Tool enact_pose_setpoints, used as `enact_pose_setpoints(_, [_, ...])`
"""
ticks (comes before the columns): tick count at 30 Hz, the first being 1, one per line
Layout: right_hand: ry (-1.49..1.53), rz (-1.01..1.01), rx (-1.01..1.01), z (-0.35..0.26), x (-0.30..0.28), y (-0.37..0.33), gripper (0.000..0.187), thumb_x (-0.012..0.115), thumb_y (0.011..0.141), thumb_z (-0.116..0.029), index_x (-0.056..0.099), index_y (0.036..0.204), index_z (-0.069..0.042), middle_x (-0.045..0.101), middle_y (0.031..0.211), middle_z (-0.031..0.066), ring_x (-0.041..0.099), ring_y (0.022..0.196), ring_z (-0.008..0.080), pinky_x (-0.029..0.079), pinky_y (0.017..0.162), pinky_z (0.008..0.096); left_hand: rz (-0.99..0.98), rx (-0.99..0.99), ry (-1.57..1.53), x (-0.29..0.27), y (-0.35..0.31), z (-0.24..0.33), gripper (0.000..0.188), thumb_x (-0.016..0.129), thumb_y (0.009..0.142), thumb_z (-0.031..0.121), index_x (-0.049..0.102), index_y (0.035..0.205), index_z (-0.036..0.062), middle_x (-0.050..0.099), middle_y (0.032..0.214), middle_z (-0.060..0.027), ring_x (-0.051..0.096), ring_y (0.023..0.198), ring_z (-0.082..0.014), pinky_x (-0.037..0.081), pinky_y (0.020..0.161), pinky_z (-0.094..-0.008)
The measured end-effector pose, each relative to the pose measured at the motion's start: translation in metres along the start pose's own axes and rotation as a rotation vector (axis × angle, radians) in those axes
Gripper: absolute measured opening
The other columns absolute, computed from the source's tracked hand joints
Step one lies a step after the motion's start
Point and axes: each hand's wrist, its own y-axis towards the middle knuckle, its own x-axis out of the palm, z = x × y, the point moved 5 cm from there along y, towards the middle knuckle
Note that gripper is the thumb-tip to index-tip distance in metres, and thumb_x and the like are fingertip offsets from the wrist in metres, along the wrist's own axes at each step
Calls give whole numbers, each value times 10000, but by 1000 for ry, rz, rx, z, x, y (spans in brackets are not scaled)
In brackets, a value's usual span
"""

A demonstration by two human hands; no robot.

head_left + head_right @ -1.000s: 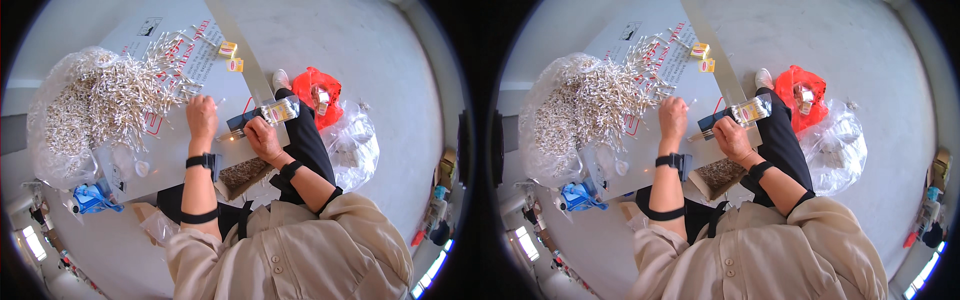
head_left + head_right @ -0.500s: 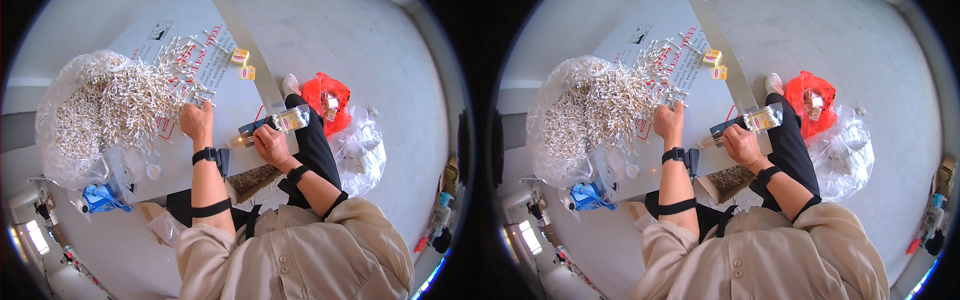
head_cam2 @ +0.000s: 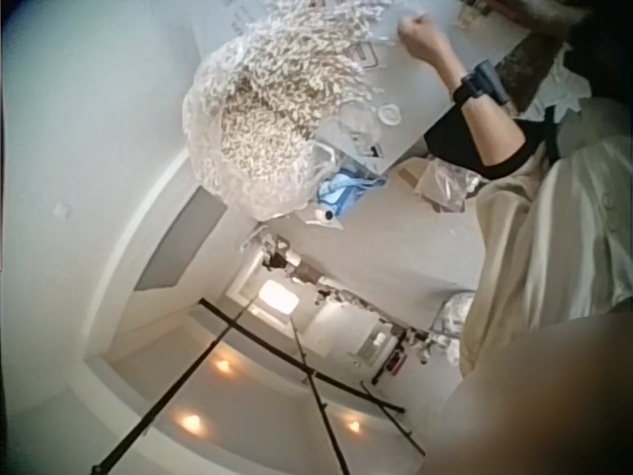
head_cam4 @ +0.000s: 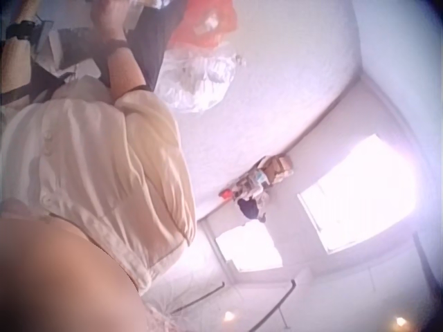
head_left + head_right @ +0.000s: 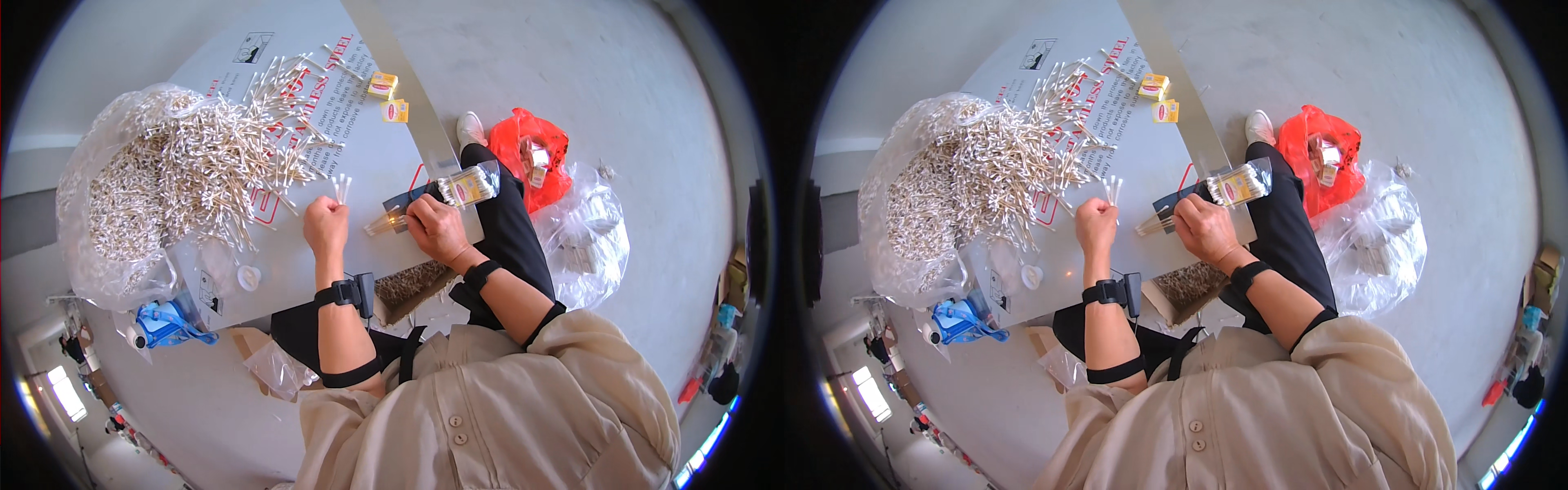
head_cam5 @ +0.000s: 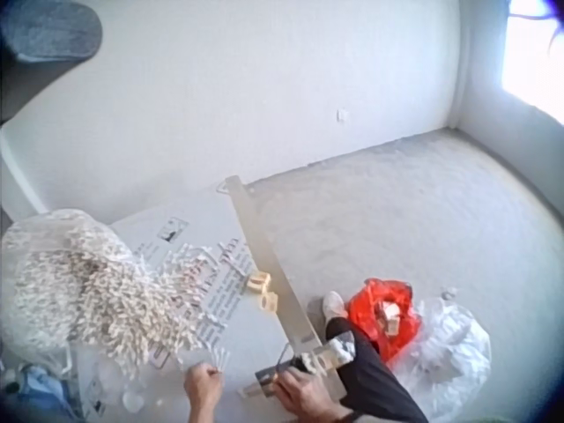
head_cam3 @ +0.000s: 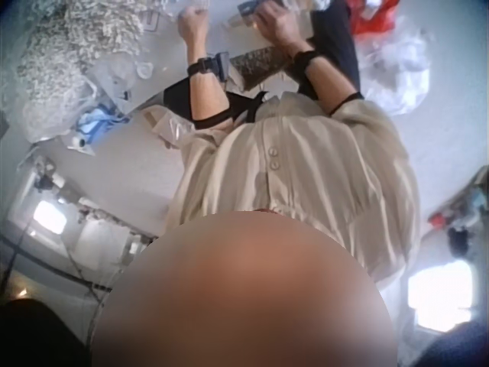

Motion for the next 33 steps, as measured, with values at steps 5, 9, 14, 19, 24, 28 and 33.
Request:
enact_pose_setpoints(5, [-18,-6,30,2,0,-2,102,641,831,-69,540,824,-71,547,774,102,613,689,325,490,573,421,-248,262,69,2,-6,30,107,694,762,131,691,833,51,699,768,-166,681,739,-339,528,688,-422])
enact_pose_setpoints(9, [-19,-8,14,3,0,-3,101,639,828,-64,539,827,-71,543,771,104,614,694,323,496,580,414,-135,293,-25,-13,26,27,136,720,759,112,692,886,72,685,827,-141,663,825,-337,517,732,-422])
enact_pose_setpoints(14, [-11,-10,11,1,-1,-1,102,637,826,-60,536,832,-67,542,776,104,613,691,321,497,581,411,191,745,342,-30,52,49,101,732,747,103,693,840,107,582,871,-84,561,976,-319,471,807,-429])
enact_pose_setpoints(19, [-8,-14,4,0,-1,-1,109,641,825,-61,533,836,-61,541,779,105,613,691,321,496,581,408,86,805,325,-5,46,66,62,738,724,107,683,749,95,595,875,-86,558,944,-305,460,781,-436])
enact_pose_setpoints(24, [-10,-9,8,2,-1,-2,109,643,823,-63,535,835,-60,543,779,108,613,692,324,498,586,407,-14,772,172,7,8,69,96,733,735,78,674,810,75,596,923,-86,546,953,-312,451,805,-431])
enact_pose_setpoints(28, [-5,-9,11,1,0,-1,110,647,821,-66,538,832,-60,548,782,109,617,698,329,501,589,411,215,668,1,1,-24,44,191,737,748,64,651,919,69,585,996,-89,532,1010,-317,444,839,-436])
enact_pose_setpoints(33, [-10,-7,17,2,0,-1,111,651,818,-69,541,833,-62,554,786,108,623,708,328,508,592,413,272,626,-46,3,-38,35,232,742,751,56,633,954,80,572,1015,-75,525,1036,-310,426,857,-456])
